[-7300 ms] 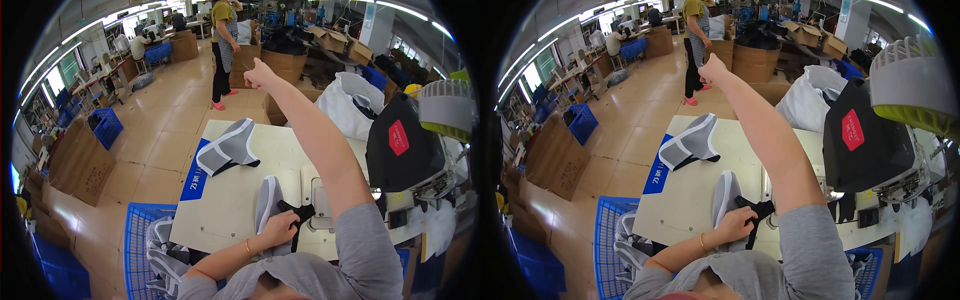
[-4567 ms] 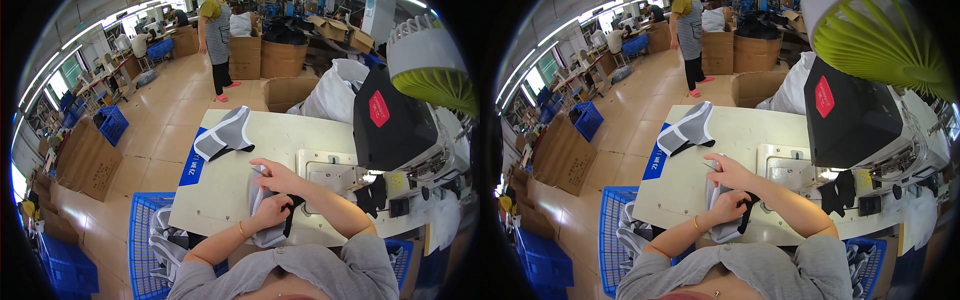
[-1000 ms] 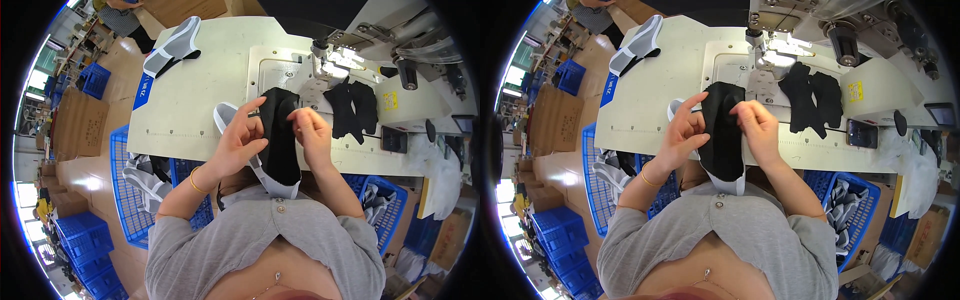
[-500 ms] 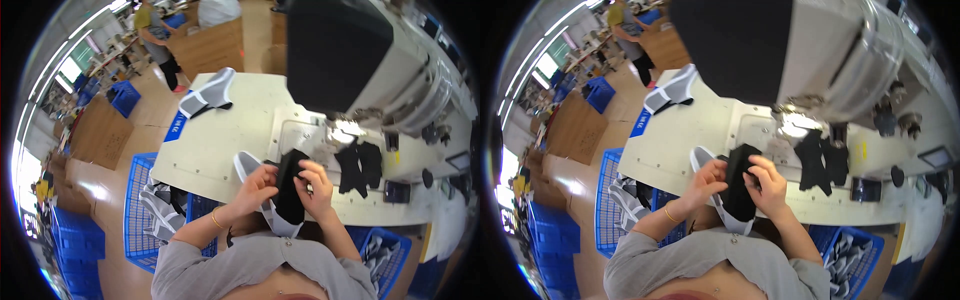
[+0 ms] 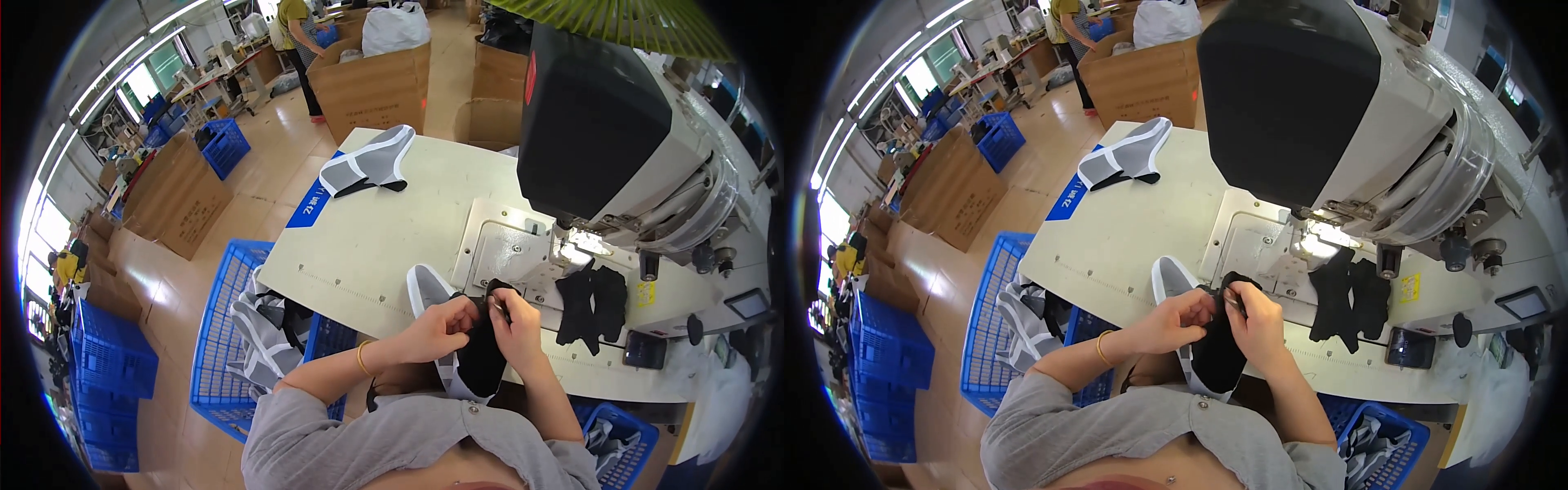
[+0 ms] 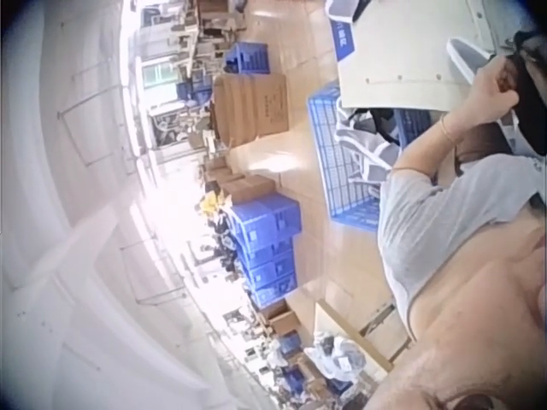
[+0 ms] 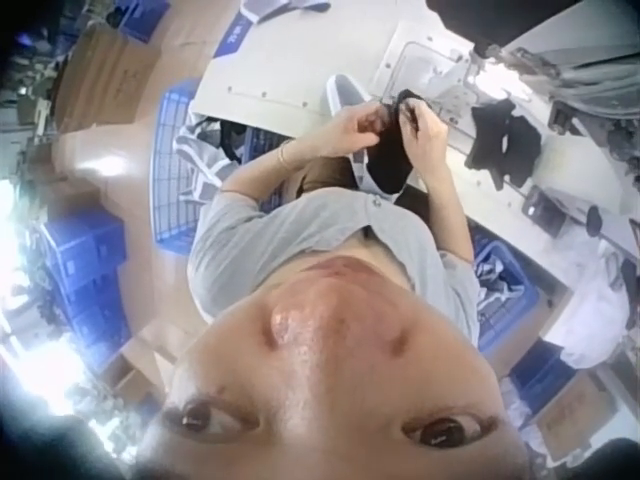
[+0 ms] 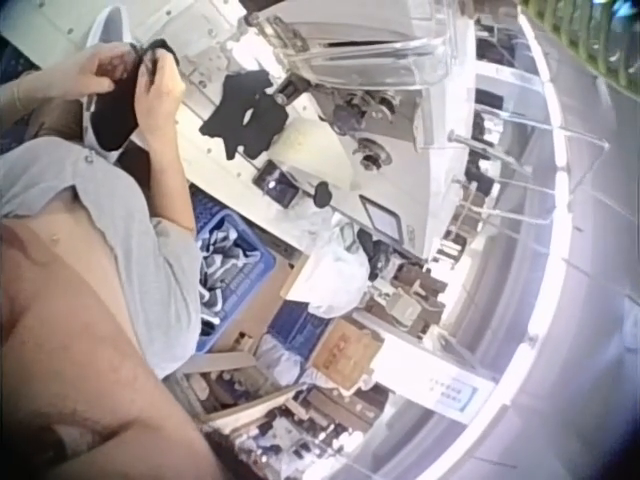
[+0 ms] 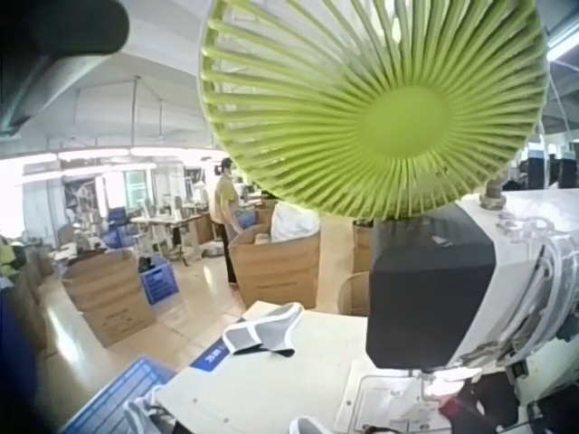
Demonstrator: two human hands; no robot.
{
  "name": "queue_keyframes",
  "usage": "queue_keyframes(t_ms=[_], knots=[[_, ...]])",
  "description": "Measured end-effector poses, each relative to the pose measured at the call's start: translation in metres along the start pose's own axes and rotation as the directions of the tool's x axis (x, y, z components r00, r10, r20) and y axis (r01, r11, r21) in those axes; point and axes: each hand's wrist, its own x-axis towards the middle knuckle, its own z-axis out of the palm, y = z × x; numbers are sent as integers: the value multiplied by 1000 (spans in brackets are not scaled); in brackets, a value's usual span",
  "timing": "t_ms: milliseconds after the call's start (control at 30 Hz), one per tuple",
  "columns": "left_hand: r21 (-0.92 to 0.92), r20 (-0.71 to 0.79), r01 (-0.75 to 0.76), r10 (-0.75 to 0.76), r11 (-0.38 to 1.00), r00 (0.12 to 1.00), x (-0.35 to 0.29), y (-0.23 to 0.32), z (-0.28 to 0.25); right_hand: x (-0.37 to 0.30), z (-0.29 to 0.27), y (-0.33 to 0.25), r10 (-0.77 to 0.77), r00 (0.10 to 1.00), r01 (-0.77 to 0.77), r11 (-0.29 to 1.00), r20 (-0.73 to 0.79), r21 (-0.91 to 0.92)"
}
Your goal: Using a heavy-duty sewing machine to stitch together black and gray shoe components.
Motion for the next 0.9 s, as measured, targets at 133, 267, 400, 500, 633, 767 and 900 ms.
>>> queue_keyframes(t_ms=[133,267,400,500,633,767,900], knots=[[-127,-56,-29,22,991,998,-1,-1,-3,0,-15,-4,-167,980,196,915,111,-352],[-224,-25,99,-107,970,994,-2,5,-9,4,-23,-11,-352,898,430,829,265,-357],[-304,-12,134,-145,943,989,-6,4,-17,7,-23,-7,-127,935,300,785,332,-543],[-370,-22,109,-126,923,992,-8,-3,-22,1,-24,6,-70,888,297,841,455,-451],[-404,-67,108,-147,908,987,-8,-6,-25,-3,-19,-2,-255,889,372,888,381,-272],[-491,-84,74,-131,868,988,-3,-21,-21,5,-7,-5,-341,899,420,847,274,-326],[-532,-70,71,-127,844,989,0,-31,-25,8,-9,-7,-140,900,346,804,412,-483]])
